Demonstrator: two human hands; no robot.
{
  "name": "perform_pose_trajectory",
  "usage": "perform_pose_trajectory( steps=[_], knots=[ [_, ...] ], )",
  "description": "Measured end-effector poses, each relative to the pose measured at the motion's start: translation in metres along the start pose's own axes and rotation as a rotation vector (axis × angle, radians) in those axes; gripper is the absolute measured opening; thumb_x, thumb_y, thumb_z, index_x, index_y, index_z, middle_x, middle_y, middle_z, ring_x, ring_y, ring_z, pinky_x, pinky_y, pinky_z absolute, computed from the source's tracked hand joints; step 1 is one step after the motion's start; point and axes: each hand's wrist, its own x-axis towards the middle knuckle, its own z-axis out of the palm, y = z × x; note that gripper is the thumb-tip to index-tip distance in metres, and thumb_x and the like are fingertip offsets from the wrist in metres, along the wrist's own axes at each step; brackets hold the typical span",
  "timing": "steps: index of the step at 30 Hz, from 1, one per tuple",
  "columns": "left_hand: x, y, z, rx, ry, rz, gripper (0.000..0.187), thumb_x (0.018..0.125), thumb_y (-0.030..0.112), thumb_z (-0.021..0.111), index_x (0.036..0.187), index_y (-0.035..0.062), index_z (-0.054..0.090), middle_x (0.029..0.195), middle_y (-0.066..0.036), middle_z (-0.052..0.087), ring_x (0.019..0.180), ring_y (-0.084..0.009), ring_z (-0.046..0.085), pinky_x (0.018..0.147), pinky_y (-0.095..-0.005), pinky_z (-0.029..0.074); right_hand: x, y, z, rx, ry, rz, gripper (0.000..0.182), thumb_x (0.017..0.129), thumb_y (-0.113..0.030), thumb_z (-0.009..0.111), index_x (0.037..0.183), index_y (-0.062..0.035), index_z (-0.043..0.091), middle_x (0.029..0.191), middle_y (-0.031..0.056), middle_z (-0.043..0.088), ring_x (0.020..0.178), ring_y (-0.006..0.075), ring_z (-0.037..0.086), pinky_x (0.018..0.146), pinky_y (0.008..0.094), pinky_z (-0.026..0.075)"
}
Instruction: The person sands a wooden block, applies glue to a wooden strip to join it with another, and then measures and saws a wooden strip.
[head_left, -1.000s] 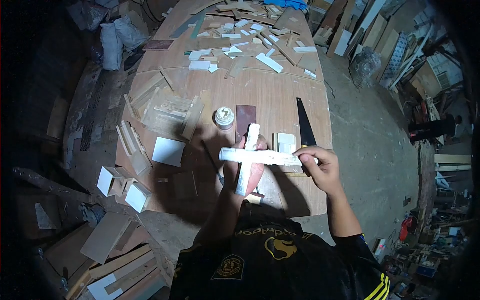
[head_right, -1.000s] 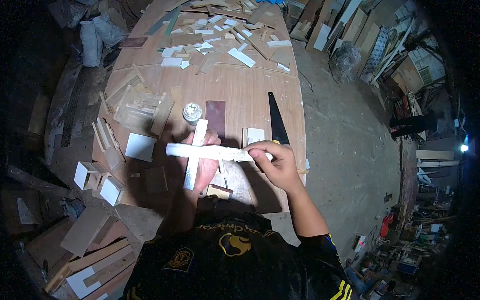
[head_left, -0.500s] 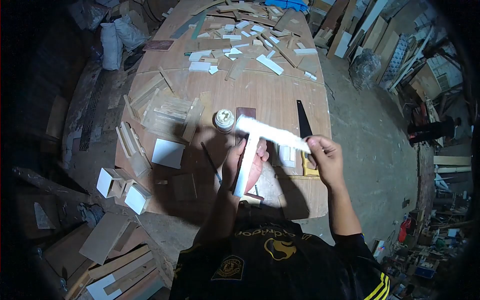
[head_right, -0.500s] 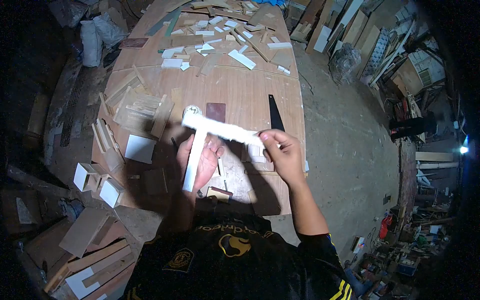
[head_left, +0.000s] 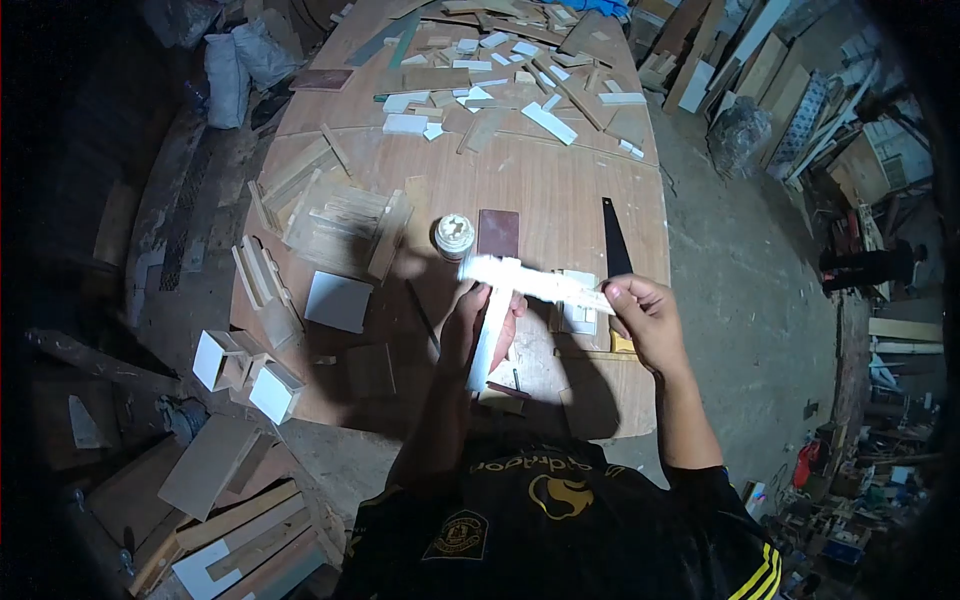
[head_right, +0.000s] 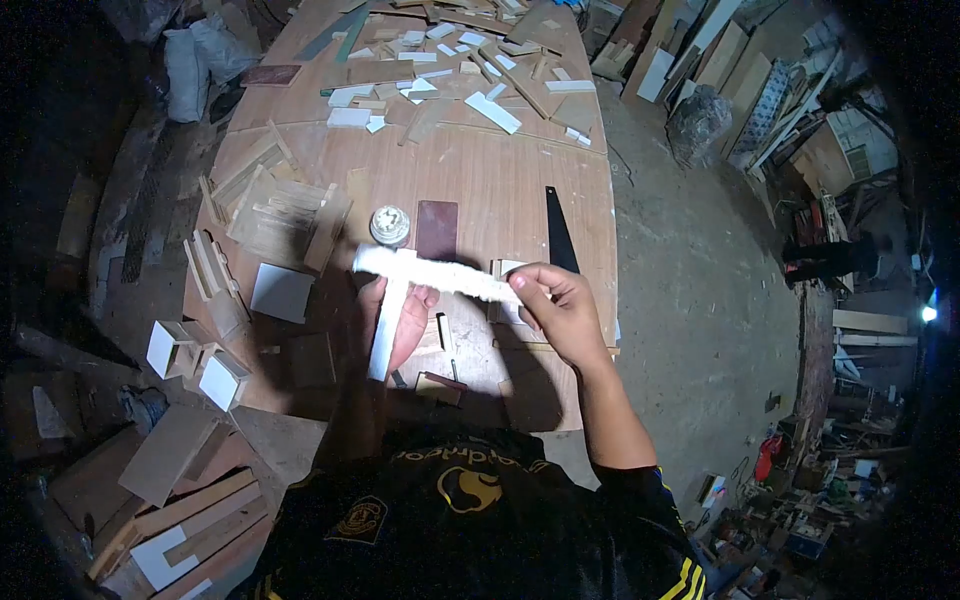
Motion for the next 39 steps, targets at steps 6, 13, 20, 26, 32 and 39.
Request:
perform_pose_trajectory(
  steps=[6, 13, 20, 26, 32, 39],
  knots=[
    [0.003, 0.016, -0.013, -0.098, -0.012, -0.05, 0.029, 0.096, 0.025, 0.043, 0.102, -0.0025, 0.051, 0.096, -0.013, 0.053, 0.091, -0.0208, 0.051, 0.084, -0.0316, 0.04, 0.022, 0.005, 0.009, -0.048, 0.002, -0.02, 0.021, 0.096, -0.018, 0.059, 0.092, 0.0008, 0.067, 0.063, -0.0031, 0.054, 0.05, 0.0027, 0.041, 0.045, 0.0209, 0.029],
    [0.013, 0.021, -0.022, 0.107, 0.197, 0.031, 0.024, 0.095, 0.02, 0.044, 0.102, -0.0025, 0.05, 0.085, -0.01, 0.05, 0.08, -0.0197, 0.047, 0.079, -0.0323, 0.037, 0.052, 0.013, 0.023, -0.143, -0.074, 0.012, 0.023, 0.096, -0.021, 0.06, 0.093, 0.0006, 0.068, 0.063, -0.0042, 0.055, 0.051, 0.0023, 0.042, 0.046, 0.0198, 0.03],
    [0.023, -0.006, -0.118, 0.029, 0.278, 0.22, 0.027, 0.092, 0.032, 0.05, 0.102, 0.0074, 0.051, 0.079, -0.002, 0.046, 0.071, -0.0141, 0.044, 0.06, -0.0325, 0.037, 0.078, 0.019, 0.036, -0.144, -0.191, 0.087, 0.02, 0.096, -0.016, 0.059, 0.09, 0.0008, 0.067, 0.066, -0.0025, 0.056, 0.05, 0.0023, 0.04, 0.046, 0.0206, 0.029],
    [0.036, 0.027, -0.076, -0.097, 0.152, 0.057, 0.033, 0.094, 0.031, 0.055, 0.105, 0.0002, 0.051, 0.083, -0.007, 0.049, 0.078, -0.0194, 0.045, 0.072, -0.0333, 0.036, 0.118, 0.039, 0.043, -0.187, -0.022, 0.072, 0.022, 0.096, -0.02, 0.061, 0.09, -0.0004, 0.069, 0.058, -0.006, 0.051, 0.051, 0.0013, 0.042, 0.047, 0.0208, 0.031],
    [0.029, 0.055, -0.142, 0.423, 0.509, -0.181, 0.027, 0.094, 0.036, 0.052, 0.108, 0.0132, 0.053, 0.082, 0.003, 0.049, 0.073, -0.0104, 0.045, 0.068, -0.028, 0.035, 0.163, 0.048, 0.039, -0.719, -0.006, -0.248, 0.016, 0.09, -0.022, 0.066, 0.094, -0.0069, 0.071, 0.063, 0.0093, 0.065, 0.056, 0.0153, 0.063, 0.053, 0.029, 0.046],
    [0.015, 0.068, -0.1, 0.23, 0.499, 0.153, 0.021, 0.098, 0.032, 0.044, 0.098, 0.012, 0.051, 0.076, 0.001, 0.046, 0.071, -0.0105, 0.046, 0.067, -0.0285, 0.038, 0.199, 0.035, 0.075, -1.433, -0.156, -0.365, 0.022, 0.089, -0.031, 0.059, 0.088, -0.0133, 0.072, 0.072, 0.0169, 0.068, 0.067, 0.0328, 0.068, 0.06, 0.0434, 0.053]
  ],
)
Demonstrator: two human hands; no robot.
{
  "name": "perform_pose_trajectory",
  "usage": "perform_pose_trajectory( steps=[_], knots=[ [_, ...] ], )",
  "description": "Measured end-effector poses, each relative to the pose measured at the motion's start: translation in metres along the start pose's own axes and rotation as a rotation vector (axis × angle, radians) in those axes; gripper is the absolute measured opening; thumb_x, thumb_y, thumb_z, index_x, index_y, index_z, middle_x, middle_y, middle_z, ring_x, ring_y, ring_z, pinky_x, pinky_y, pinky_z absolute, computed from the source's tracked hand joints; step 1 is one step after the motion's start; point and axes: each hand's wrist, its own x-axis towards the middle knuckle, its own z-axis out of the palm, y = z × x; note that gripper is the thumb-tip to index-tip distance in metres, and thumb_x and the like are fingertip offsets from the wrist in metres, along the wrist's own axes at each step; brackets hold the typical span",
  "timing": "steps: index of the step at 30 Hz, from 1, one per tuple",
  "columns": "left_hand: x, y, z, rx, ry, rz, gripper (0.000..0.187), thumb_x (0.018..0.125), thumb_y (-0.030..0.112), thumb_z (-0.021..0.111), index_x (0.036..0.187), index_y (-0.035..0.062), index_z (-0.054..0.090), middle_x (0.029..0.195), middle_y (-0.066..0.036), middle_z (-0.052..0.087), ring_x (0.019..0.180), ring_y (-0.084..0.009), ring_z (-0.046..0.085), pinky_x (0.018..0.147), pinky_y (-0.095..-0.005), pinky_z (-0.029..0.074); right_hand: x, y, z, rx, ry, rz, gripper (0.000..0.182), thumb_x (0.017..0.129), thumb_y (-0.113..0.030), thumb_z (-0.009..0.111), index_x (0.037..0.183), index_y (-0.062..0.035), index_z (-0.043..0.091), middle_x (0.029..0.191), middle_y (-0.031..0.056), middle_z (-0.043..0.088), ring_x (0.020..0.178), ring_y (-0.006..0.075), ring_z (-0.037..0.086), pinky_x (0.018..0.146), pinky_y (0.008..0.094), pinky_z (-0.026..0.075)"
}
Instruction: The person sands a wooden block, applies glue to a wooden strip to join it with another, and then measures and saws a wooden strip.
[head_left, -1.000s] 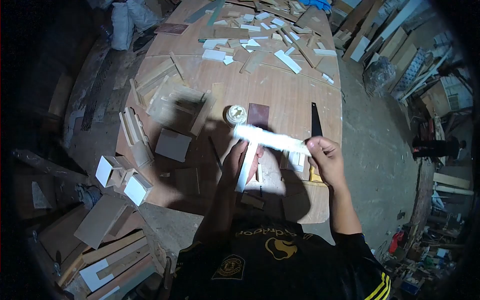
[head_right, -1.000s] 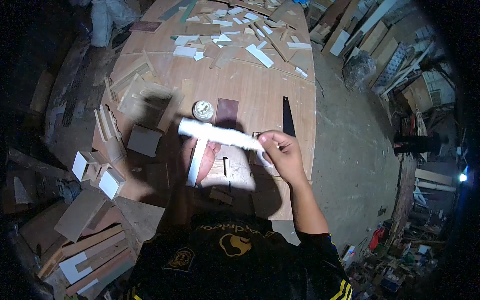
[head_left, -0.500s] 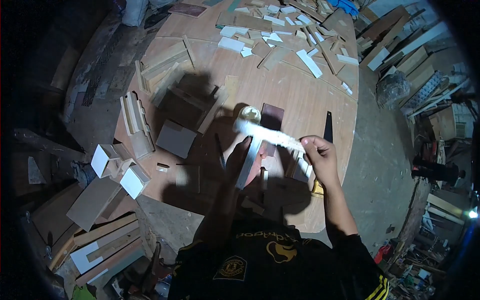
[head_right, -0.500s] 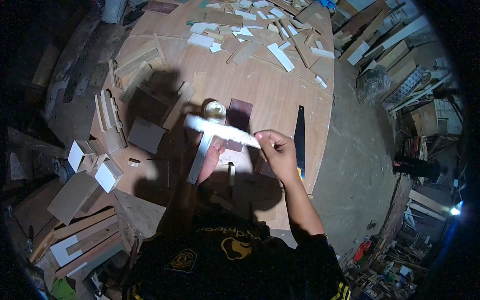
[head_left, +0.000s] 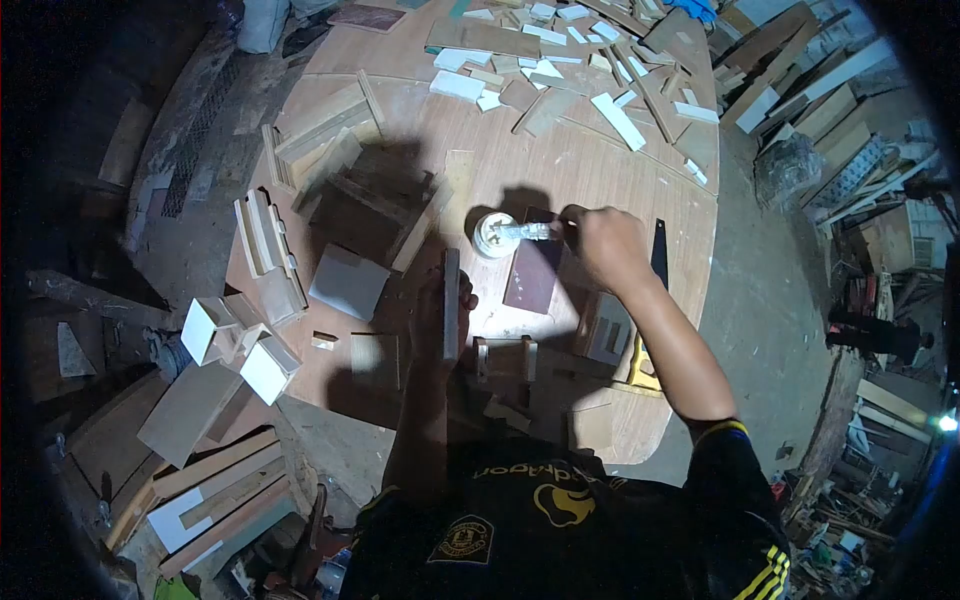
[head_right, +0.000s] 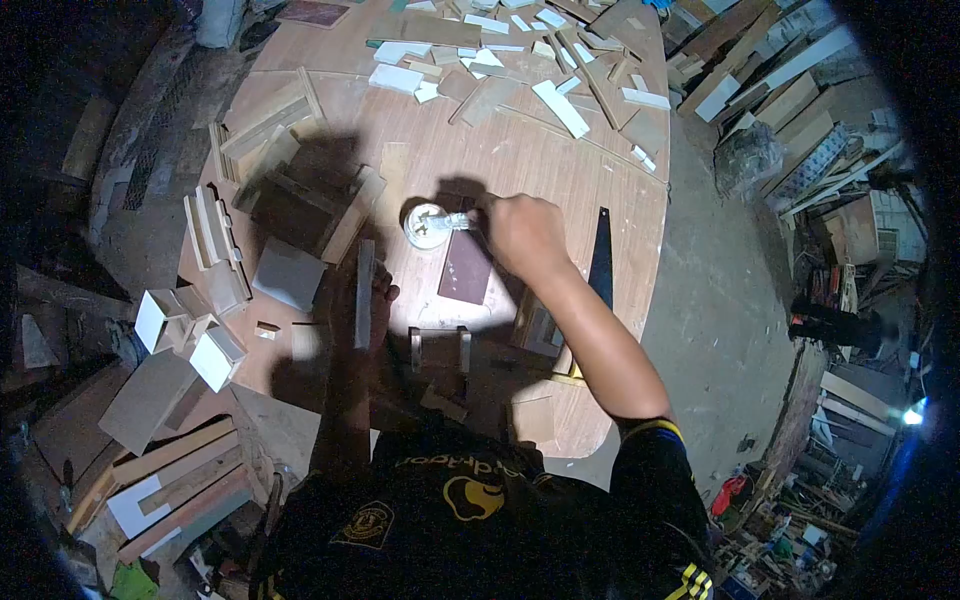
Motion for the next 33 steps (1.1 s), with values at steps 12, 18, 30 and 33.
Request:
perform_pose_trajectory(
  steps=[12, 18, 30, 33],
  knots=[
    [-0.066, 0.028, 0.013, 0.92, 0.154, 0.167, 0.024, 0.099, 0.025, 0.052, 0.094, 0.0023, 0.059, 0.079, 0.001, 0.053, 0.072, -0.0069, 0.049, 0.066, -0.0257, 0.041, 0.052, -0.074, 0.084, -0.2, -0.194, 0.007, 0.026, 0.089, -0.026, 0.052, 0.101, -0.0105, 0.069, 0.088, 0.0114, 0.072, 0.082, 0.0278, 0.071, 0.065, 0.0398, 0.055],
    [-0.093, 0.023, -0.003, 1.112, 0.068, 0.24, 0.022, 0.096, 0.02, 0.059, 0.097, -0.0011, 0.061, 0.083, -0.003, 0.06, 0.076, -0.009, 0.054, 0.071, -0.026, 0.044, 0.007, -0.065, 0.031, -0.002, 0.439, 0.136, 0.038, 0.091, -0.042, 0.053, 0.11, -0.0114, 0.063, 0.096, 0.0139, 0.067, 0.094, 0.0293, 0.065, 0.079, 0.0428, 0.051],
    [-0.119, -0.083, -0.001, 1.19, -0.221, -0.023, 0.017, 0.09, 0.016, 0.066, 0.085, 0.0004, 0.061, 0.067, 0.001, 0.058, 0.061, -0.0046, 0.049, 0.055, -0.0223, 0.04, -0.3, 0.092, 0.07, 0.913, 0.292, 0.679, 0.027, 0.095, -0.026, 0.058, 0.103, -0.0012, 0.065, 0.083, 0.0034, 0.066, 0.075, 0.0124, 0.059, 0.069, 0.0275, 0.048],
    [-0.133, -0.103, 0.024, 1.286, -0.279, -0.028, 0.02, 0.09, 0.018, 0.067, 0.083, -0.0001, 0.06, 0.066, 0.0, 0.057, 0.06, -0.0051, 0.05, 0.055, -0.0245, 0.042, -0.362, 0.096, 0.084, 1.048, 0.264, 0.888, 0.024, 0.095, -0.024, 0.058, 0.102, -0.0011, 0.065, 0.081, 0.0018, 0.064, 0.073, 0.0114, 0.058, 0.069, 0.0269, 0.048]
  ],
)
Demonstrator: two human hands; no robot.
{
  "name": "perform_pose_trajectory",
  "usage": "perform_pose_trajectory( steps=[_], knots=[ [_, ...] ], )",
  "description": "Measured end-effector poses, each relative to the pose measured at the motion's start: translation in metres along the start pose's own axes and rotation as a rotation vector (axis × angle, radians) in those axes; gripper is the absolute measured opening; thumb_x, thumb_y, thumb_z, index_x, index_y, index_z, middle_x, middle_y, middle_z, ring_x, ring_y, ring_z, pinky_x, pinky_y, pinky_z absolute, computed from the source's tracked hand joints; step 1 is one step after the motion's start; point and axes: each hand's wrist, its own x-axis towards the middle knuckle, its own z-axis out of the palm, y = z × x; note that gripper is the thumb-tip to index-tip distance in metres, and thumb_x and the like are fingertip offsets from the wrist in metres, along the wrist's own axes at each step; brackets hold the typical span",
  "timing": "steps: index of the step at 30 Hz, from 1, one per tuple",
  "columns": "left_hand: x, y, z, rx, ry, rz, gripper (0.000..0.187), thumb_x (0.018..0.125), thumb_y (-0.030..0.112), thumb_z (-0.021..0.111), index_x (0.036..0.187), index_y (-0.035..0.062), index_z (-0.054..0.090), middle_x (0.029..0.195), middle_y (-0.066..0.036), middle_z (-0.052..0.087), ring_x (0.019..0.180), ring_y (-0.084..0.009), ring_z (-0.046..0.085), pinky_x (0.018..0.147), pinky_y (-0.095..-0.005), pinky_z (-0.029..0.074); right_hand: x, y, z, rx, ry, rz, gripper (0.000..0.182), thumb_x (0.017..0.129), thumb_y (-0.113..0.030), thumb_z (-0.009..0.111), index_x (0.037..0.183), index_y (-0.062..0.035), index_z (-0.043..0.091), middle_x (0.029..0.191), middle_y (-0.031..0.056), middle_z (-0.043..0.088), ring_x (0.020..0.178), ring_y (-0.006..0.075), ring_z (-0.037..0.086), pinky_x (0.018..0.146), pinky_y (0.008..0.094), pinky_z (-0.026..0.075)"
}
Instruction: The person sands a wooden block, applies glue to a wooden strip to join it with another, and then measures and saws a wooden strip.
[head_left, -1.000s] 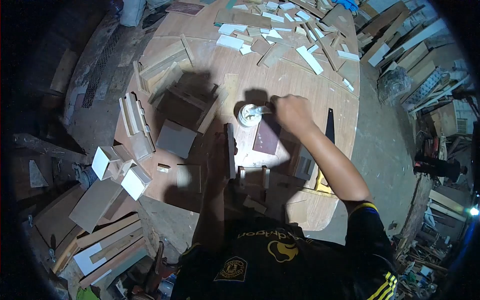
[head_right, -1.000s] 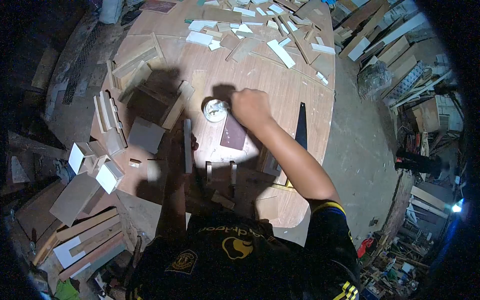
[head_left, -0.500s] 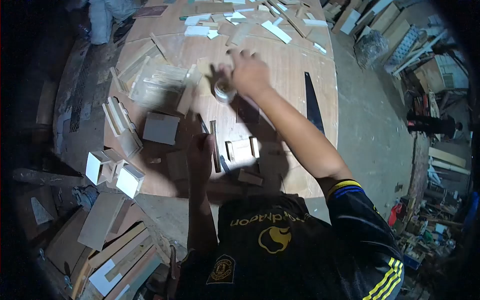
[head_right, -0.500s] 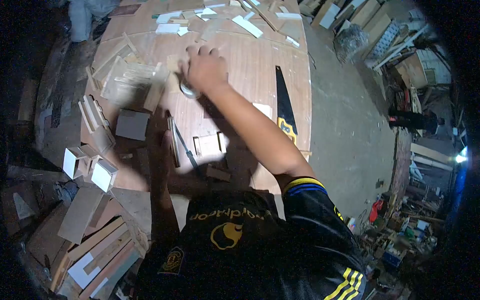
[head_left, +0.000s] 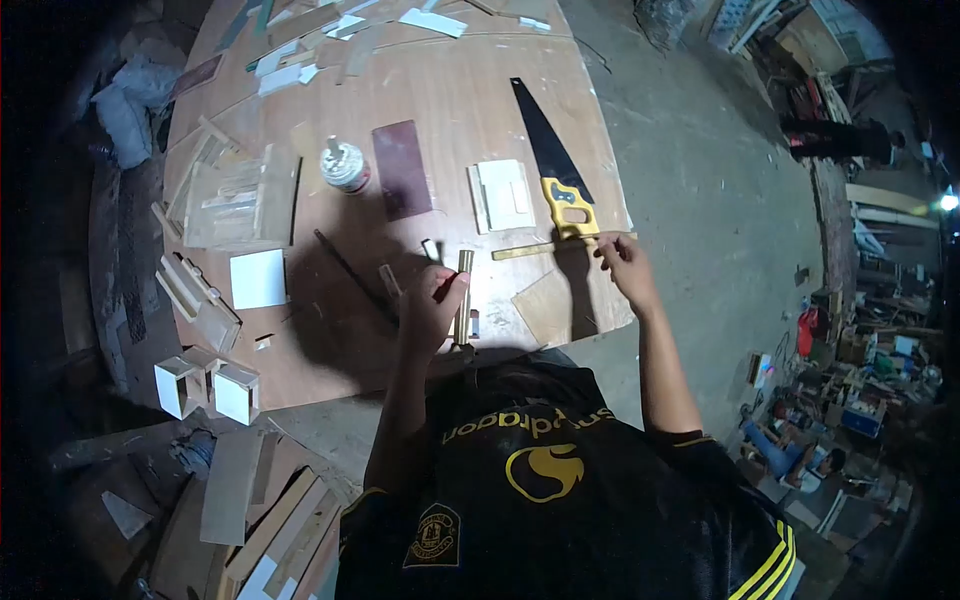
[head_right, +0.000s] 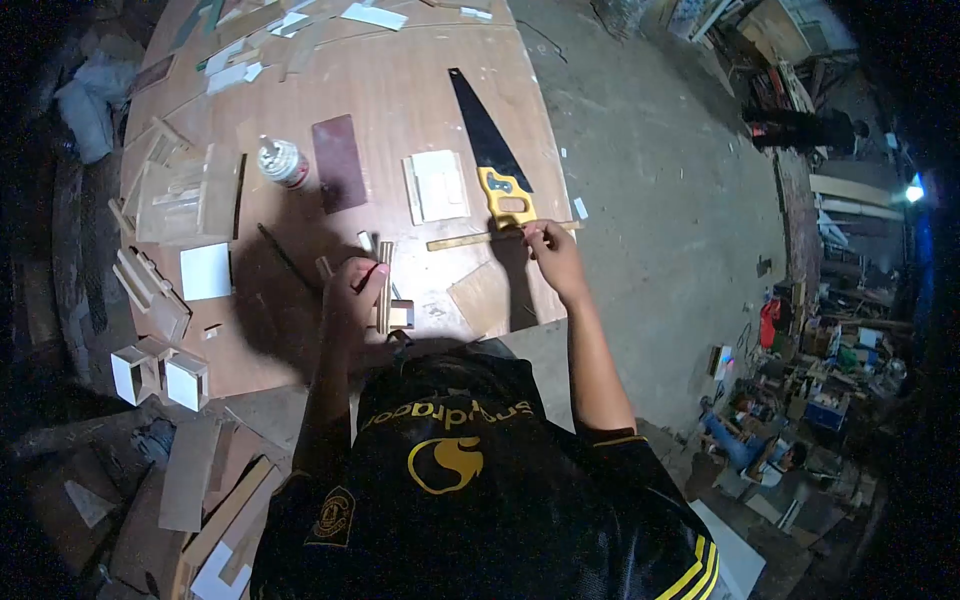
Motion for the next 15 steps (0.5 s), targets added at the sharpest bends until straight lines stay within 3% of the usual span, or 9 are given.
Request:
perform_pose_trajectory(
  steps=[2, 7, 12, 14, 15],
  knots=[
    [-0.001, -0.018, 0.016, 0.082, -0.065, -0.088, 0.024, 0.089, 0.021, 0.069, 0.083, -0.0009, 0.061, 0.066, -0.004, 0.06, 0.062, -0.0065, 0.054, 0.058, -0.027, 0.045, -0.01, 0.038, -0.01, -0.049, -0.041, 0.038, 0.023, 0.095, -0.021, 0.058, 0.103, -0.0013, 0.066, 0.082, 0.0029, 0.065, 0.073, 0.0101, 0.057, 0.069, 0.0265, 0.048],
    [-0.023, -0.016, 0.058, 0.173, 0.011, -0.008, 0.026, 0.087, 0.025, 0.07, 0.088, -0.0009, 0.064, 0.073, -0.008, 0.065, 0.067, -0.0118, 0.061, 0.064, -0.0287, 0.049, -0.027, 0.07, -0.026, -0.249, -0.145, -0.005, 0.024, 0.088, -0.022, 0.065, 0.105, -0.0055, 0.066, 0.082, 0.0123, 0.068, 0.074, 0.0204, 0.065, 0.073, 0.0315, 0.051],
    [-0.056, -0.032, 0.105, 0.241, 0.114, -0.008, 0.026, 0.088, 0.024, 0.07, 0.091, -0.0005, 0.064, 0.078, -0.01, 0.067, 0.07, -0.0134, 0.062, 0.066, -0.0294, 0.05, -0.032, 0.091, -0.048, -0.286, -0.333, -0.121, 0.023, 0.088, -0.021, 0.065, 0.105, -0.0065, 0.067, 0.083, 0.011, 0.068, 0.074, 0.0198, 0.064, 0.072, 0.0317, 0.051],
    [-0.071, -0.044, 0.118, 0.317, 0.225, 0.089, 0.024, 0.088, 0.024, 0.07, 0.092, 0.0003, 0.064, 0.079, -0.01, 0.066, 0.07, -0.0142, 0.062, 0.068, -0.0308, 0.05, -0.031, 0.101, -0.058, -0.253, -0.41, -0.167, 0.022, 0.088, -0.02, 0.064, 0.105, -0.007, 0.067, 0.082, 0.0102, 0.068, 0.073, 0.0193, 0.063, 0.072, 0.0313, 0.051],
    [-0.081, -0.05, 0.122, 0.248, 0.25, 0.029, 0.024, 0.087, 0.024, 0.07, 0.093, 0.001, 0.065, 0.078, -0.01, 0.065, 0.069, -0.0138, 0.06, 0.068, -0.0304, 0.049, -0.032, 0.105, -0.064, -0.256, -0.401, -0.202, 0.022, 0.088, -0.019, 0.065, 0.107, -0.0075, 0.066, 0.081, 0.0095, 0.067, 0.071, 0.0191, 0.062, 0.071, 0.031, 0.05]
  ],
)
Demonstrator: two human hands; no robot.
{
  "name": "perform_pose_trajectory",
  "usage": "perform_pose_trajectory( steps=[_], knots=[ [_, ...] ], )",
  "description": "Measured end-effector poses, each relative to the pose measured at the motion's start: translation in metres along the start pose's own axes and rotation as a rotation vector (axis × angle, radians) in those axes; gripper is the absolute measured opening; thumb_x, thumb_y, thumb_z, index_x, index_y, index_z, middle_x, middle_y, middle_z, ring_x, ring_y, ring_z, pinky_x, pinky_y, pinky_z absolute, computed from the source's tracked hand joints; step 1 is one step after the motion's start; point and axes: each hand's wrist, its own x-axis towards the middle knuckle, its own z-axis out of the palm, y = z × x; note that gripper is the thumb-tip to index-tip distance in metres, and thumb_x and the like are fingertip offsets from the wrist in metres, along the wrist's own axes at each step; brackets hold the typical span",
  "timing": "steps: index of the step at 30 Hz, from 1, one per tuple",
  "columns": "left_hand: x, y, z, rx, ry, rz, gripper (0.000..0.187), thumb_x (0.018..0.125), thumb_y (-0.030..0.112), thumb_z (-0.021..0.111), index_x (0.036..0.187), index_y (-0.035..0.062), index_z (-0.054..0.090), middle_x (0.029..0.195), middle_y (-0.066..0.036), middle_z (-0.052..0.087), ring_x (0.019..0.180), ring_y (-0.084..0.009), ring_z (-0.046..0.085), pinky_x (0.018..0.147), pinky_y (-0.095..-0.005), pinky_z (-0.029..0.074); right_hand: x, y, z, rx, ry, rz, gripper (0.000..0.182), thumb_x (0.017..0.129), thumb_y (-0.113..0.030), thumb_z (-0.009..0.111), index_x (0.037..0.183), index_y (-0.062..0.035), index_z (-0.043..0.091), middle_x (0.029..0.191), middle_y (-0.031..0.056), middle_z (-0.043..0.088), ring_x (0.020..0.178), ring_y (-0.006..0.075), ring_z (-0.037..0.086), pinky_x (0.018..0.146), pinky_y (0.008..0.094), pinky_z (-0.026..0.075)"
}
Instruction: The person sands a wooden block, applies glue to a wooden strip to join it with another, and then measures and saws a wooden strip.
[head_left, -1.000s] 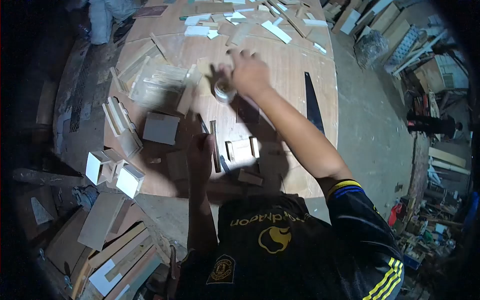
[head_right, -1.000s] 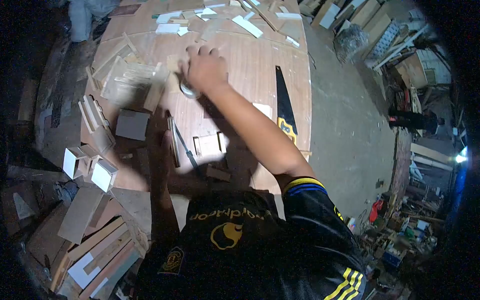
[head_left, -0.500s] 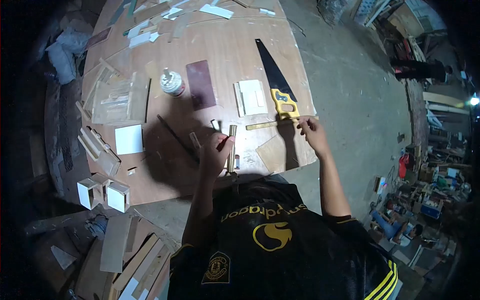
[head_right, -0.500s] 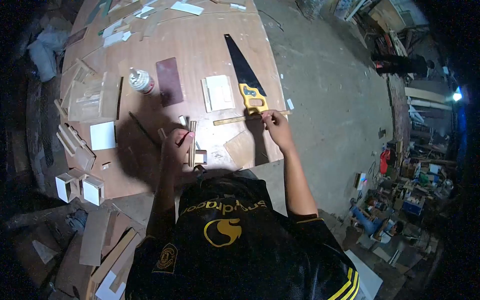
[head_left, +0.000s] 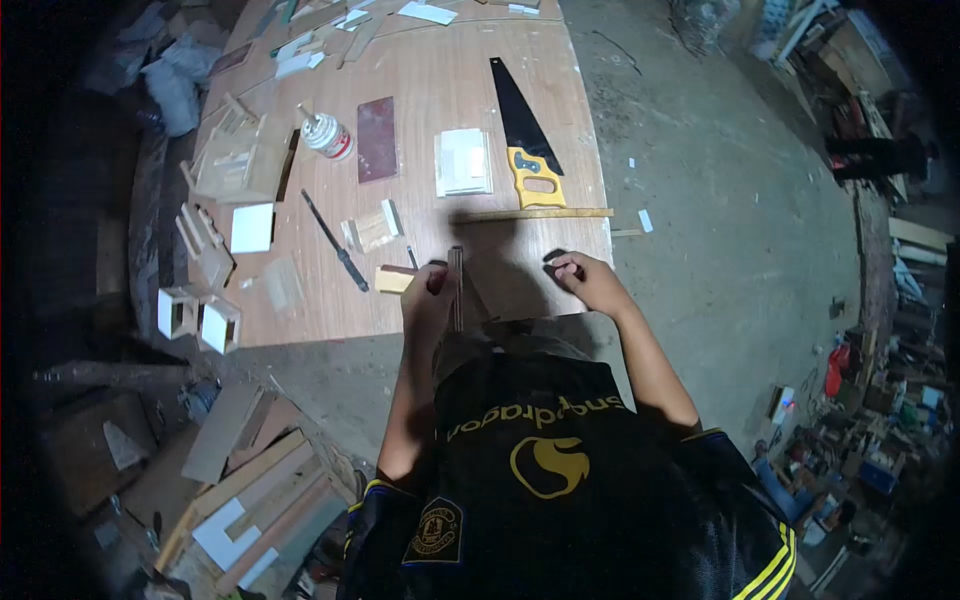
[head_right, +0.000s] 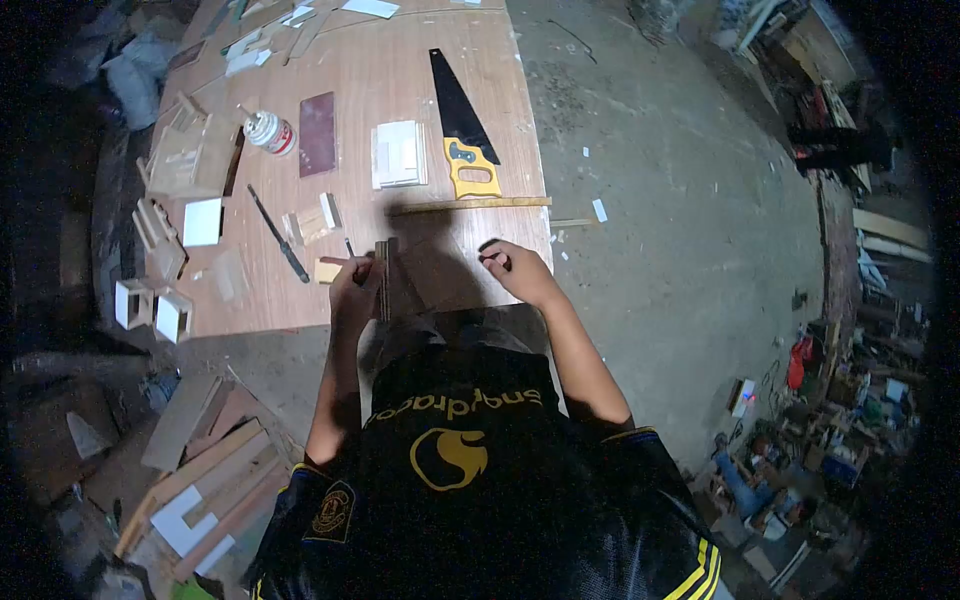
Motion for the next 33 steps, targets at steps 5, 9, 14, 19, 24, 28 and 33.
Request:
perform_pose_trajectory(
  steps=[5, 9, 14, 19, 24, 28, 33],
  knots=[
    [-0.041, 0.006, -0.002, -0.012, 0.119, -0.185, 0.024, 0.089, 0.024, 0.068, 0.09, -0.0001, 0.066, 0.07, 0.002, 0.055, 0.062, -0.0063, 0.047, 0.057, -0.0243, 0.041, -0.003, 0.034, -0.005, -0.021, -0.127, -0.066, 0.029, 0.083, -0.018, 0.07, 0.11, -0.0084, 0.064, 0.079, 0.0095, 0.065, 0.073, 0.0205, 0.063, 0.071, 0.0319, 0.05],
    [-0.062, 0.0, -0.013, -0.028, 0.199, -0.173, 0.022, 0.089, 0.023, 0.068, 0.09, 0.0004, 0.067, 0.071, 0.004, 0.053, 0.067, -0.0055, 0.046, 0.062, -0.0228, 0.04, 0.004, 0.06, 0.014, -0.269, -0.204, -0.202, 0.039, 0.074, -0.017, 0.076, 0.111, -0.0077, 0.065, 0.087, 0.0102, 0.065, 0.075, 0.023, 0.062, 0.074, 0.0338, 0.051],
    [-0.084, -0.006, -0.028, -0.054, 0.296, -0.208, 0.021, 0.089, 0.022, 0.068, 0.091, 0.0004, 0.066, 0.072, 0.003, 0.056, 0.067, -0.0063, 0.048, 0.062, -0.0227, 0.041, 0.022, 0.087, 0.053, -0.592, -0.092, -0.351, 0.049, 0.073, -0.028, 0.074, 0.118, -0.0129, 0.061, 0.12, 0.0126, 0.057, 0.113, 0.0279, 0.053, 0.086, 0.0412, 0.048],
    [-0.103, -0.007, -0.035, -0.046, 0.368, -0.267, 0.02, 0.089, 0.021, 0.068, 0.092, 0.0008, 0.067, 0.073, 0.003, 0.058, 0.067, -0.0059, 0.05, 0.062, -0.0219, 0.041, 0.032, 0.051, 0.062, -0.722, 0.074, -0.652, 0.056, 0.069, -0.031, 0.074, 0.122, -0.024, 0.059, 0.131, 0.0095, 0.049, 0.113, 0.0313, 0.05, 0.089, 0.0434, 0.046],
    [-0.114, 0.007, -0.025, 0.043, 0.429, -0.255, 0.022, 0.087, 0.021, 0.069, 0.092, -0.0003, 0.067, 0.07, 0.001, 0.056, 0.065, -0.0076, 0.05, 0.061, -0.024, 0.042, 0.055, 0.047, 0.072, -0.875, -0.005, -0.707, 0.059, 0.065, -0.033, 0.078, 0.12, -0.0254, 0.06, 0.136, 0.0089, 0.045, 0.111, 0.0345, 0.049, 0.088, 0.0468, 0.046],
    [-0.098, 0.006, -0.01, 0.11, 0.357, -0.084, 0.023, 0.086, 0.02, 0.07, 0.096, 0.0001, 0.067, 0.078, -0.006, 0.063, 0.069, -0.0123, 0.056, 0.064, -0.028, 0.046, 0.052, 0.038, 0.063, -0.835, 0.019, -0.708, 0.058, 0.064, -0.028, 0.081, 0.118, -0.0213, 0.062, 0.133, 0.0104, 0.049, 0.116, 0.0349, 0.049, 0.09, 0.0453, 0.047],
    [-0.049, 0.024, 0.019, 0.309, 0.18, 0.216, 0.02, 0.084, 0.017, 0.071, 0.096, 0.0011, 0.066, 0.084, -0.014, 0.062, 0.073, -0.0261, 0.06, 0.067, -0.036, 0.048, 0.074, 0.04, 0.049, -0.222, -0.121, -0.601, 0.056, 0.071, -0.024, 0.078, 0.123, -0.0171, 0.059, 0.127, 0.0126, 0.057, 0.118, 0.0329, 0.053, 0.098, 0.0436, 0.044]
  ],
)
